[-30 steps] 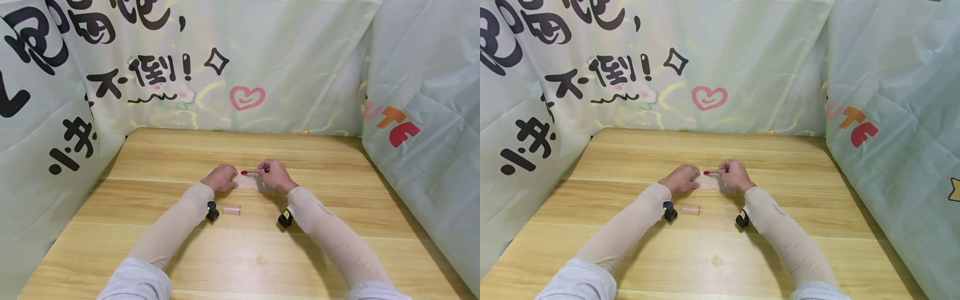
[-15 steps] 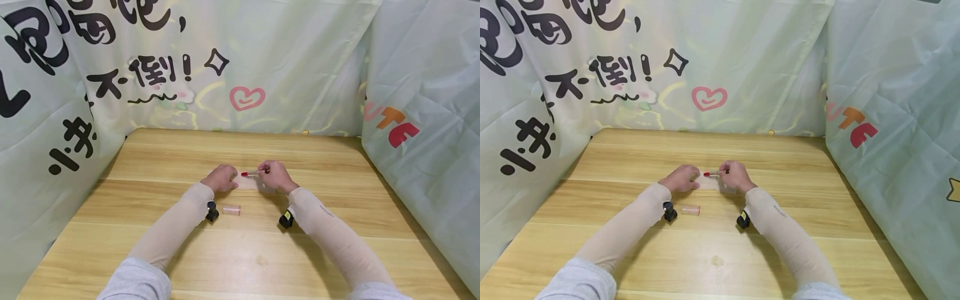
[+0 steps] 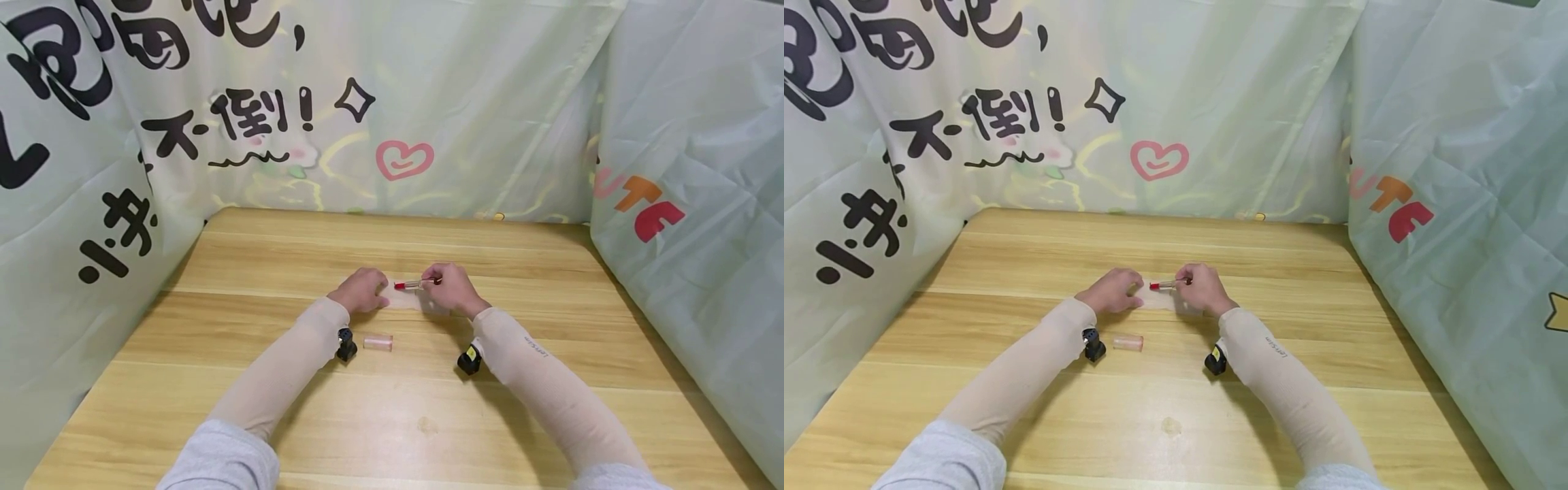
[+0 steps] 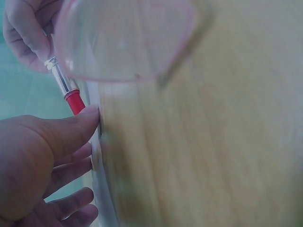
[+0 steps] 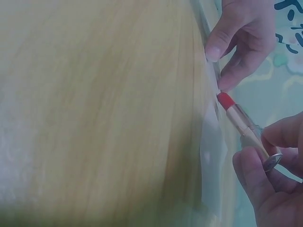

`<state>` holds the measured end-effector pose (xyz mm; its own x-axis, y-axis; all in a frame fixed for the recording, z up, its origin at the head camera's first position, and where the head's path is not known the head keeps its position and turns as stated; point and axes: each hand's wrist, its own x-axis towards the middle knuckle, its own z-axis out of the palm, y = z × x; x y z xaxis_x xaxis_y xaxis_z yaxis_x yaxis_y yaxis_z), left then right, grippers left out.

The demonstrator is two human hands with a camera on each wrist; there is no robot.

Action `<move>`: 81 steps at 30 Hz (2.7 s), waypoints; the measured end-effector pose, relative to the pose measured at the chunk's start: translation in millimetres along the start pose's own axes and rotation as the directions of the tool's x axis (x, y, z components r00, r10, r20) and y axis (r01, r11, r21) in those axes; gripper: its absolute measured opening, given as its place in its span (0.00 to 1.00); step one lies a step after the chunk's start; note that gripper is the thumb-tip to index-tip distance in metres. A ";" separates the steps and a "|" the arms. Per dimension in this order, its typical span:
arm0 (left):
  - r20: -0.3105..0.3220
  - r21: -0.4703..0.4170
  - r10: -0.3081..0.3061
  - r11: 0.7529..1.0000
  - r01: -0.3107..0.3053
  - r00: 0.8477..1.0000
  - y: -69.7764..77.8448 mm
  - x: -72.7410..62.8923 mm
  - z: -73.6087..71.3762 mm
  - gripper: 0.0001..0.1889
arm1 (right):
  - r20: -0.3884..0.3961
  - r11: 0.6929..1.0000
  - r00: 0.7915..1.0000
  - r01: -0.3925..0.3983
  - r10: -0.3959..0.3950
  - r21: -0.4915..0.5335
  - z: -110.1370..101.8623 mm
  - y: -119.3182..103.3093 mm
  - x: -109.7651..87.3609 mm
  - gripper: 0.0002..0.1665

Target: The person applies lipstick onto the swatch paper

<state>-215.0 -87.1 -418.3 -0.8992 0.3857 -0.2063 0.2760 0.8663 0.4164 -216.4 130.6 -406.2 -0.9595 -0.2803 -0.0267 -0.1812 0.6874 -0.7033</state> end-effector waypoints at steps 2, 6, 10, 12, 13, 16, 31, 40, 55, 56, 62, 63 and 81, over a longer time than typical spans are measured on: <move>-0.001 -0.005 0.001 1.000 -0.001 1.000 -0.2 -0.5 -0.5 0.24 | 0.000 1.000 1.000 0.011 -0.011 0.000 -0.4 0.0 -0.3 0.08; -0.003 -0.001 0.006 1.000 -0.006 1.000 -0.1 -1.1 -1.0 0.24 | -0.001 0.999 1.000 0.031 -0.031 -0.008 -0.3 0.5 -0.3 0.08; 0.000 0.006 0.004 1.000 -0.004 1.000 0.1 -1.3 -1.5 0.24 | 0.001 0.999 0.999 0.042 -0.042 -0.021 -0.3 0.7 -0.3 0.08; 0.002 0.008 0.003 1.000 -0.003 1.000 0.1 -1.4 -1.4 0.24 | 0.007 0.999 0.999 0.042 -0.042 -0.026 -0.8 0.4 -0.8 0.08; 0.003 0.008 0.003 1.000 -0.003 1.000 0.0 -1.3 -1.3 0.24 | 0.009 0.999 0.999 0.040 -0.040 -0.029 -1.1 0.1 -1.1 0.07; 0.005 0.011 0.001 1.000 -0.001 1.000 -0.5 -0.7 -0.9 0.24 | 0.018 0.998 0.999 0.043 -0.042 -0.040 -2.1 -1.1 -2.4 0.07; -0.013 0.000 0.009 1.000 -0.009 1.000 0.2 -0.1 -5.3 0.24 | 0.050 0.997 0.997 0.063 -0.061 -0.048 -8.0 -5.2 -5.6 0.06; 0.006 -0.026 0.003 1.000 -0.003 1.000 3.6 -6.6 2.7 0.24 | 0.077 0.998 0.996 0.057 -0.054 -0.026 -5.4 -5.3 -17.7 0.06; -0.023 -0.035 0.001 0.999 -0.002 1.000 2.5 -7.8 2.8 0.23 | 0.072 0.994 0.994 0.090 -0.085 -0.063 -4.3 -8.5 -21.0 0.04; -0.025 -0.033 0.002 0.999 -0.003 1.000 3.1 -8.3 1.8 0.23 | 0.071 0.993 0.994 0.094 -0.089 -0.067 -4.5 -9.0 -20.8 0.04; -0.020 -0.017 0.011 1.000 -0.011 1.000 3.8 -9.8 -0.2 0.22 | 0.074 0.992 0.993 0.100 -0.095 -0.073 -4.5 -8.4 -19.9 0.05; -0.018 -0.013 0.013 1.000 -0.013 1.000 3.5 -9.6 0.0 0.22 | 0.074 0.992 0.993 0.099 -0.093 -0.074 -4.4 -8.1 -19.7 0.05; -0.007 0.007 0.015 1.000 -0.015 1.000 1.4 -8.1 1.3 0.23 | 0.080 0.993 0.992 0.099 -0.094 -0.057 -8.8 -10.8 -20.4 0.05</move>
<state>-207.0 -88.5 -417.1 -0.8975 0.3962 -0.1936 0.2916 0.8626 0.4135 -196.8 134.8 -391.8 -0.9177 -0.3968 -0.0172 -0.2873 0.6931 -0.6611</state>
